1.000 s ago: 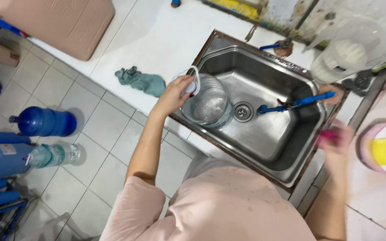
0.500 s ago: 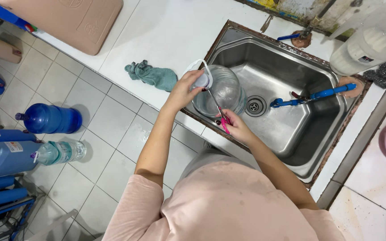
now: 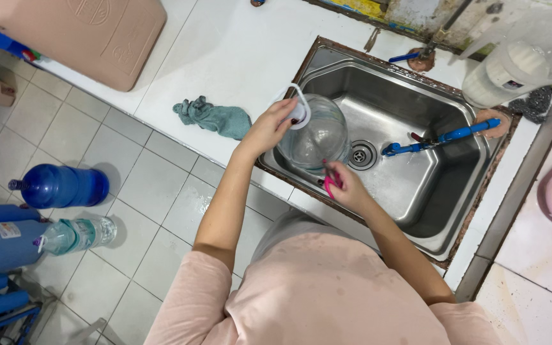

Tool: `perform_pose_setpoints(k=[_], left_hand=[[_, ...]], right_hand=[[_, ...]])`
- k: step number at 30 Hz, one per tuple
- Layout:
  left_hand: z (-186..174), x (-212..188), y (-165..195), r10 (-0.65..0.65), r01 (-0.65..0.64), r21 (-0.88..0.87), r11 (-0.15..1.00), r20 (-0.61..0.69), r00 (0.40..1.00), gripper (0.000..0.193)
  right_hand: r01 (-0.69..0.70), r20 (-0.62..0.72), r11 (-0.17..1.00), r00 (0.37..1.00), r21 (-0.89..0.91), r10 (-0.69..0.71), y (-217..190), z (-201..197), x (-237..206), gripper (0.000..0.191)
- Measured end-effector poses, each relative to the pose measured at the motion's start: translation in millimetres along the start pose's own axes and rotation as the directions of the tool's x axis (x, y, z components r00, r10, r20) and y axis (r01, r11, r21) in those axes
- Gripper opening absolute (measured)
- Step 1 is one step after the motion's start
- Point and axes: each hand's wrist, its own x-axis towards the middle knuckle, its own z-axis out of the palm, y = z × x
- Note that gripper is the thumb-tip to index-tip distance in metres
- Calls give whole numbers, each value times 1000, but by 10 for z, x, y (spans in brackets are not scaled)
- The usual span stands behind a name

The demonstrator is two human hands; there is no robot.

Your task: The person seals a pink plastic container with a purple band, fills a blue container with water from a tap, and rinses a beige container in a sink. They then cut the top off a large clear water bottle using scissors and rinse it in the sink.

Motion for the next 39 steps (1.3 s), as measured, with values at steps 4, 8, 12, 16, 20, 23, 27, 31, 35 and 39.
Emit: perform_pose_setpoints(k=[4, 8, 12, 16, 20, 23, 27, 31, 35, 39], left_hand=[[45, 188, -20, 1, -2, 5, 1000, 64, 998, 53], [104, 389, 21, 65, -66, 9, 998, 98, 993, 56], [135, 480, 67, 45, -41, -50, 998, 85, 995, 54], [162, 494, 40, 37, -33, -47, 998, 92, 995, 55], [186, 496, -8, 13, -5, -72, 997, 107, 994, 56], [199, 491, -50, 31, -26, -43, 999, 112, 993, 54], [237, 475, -91, 13, -9, -38, 999, 122, 992, 56], [279, 467, -96, 8, -5, -25, 1000, 100, 995, 54], [273, 460, -67, 7, -6, -13, 1000, 90, 996, 53], [253, 445, -20, 13, -11, -22, 1000, 87, 996, 52]], right_hand=[[128, -130, 701, 944, -702, -302, -135, -247, 38, 46], [51, -97, 611, 973, -790, -207, -311, -418, 192, 42], [1, -101, 582, 985, -814, -143, -367, -480, 215, 43], [11, -102, 635, 985, -772, -141, -357, -495, 195, 45], [-41, -105, 675, 993, -736, -53, -399, -534, 227, 43], [-45, -85, 659, 996, -751, -29, -480, -581, 233, 43], [-24, -62, 639, 997, -769, -38, -609, -651, 216, 42], [-56, -46, 642, 998, -765, 33, -708, -709, 221, 42], [-20, -36, 638, 999, -770, -11, -744, -720, 227, 39], [-11, -16, 639, 1000, -769, -1, -730, -716, 223, 42]])
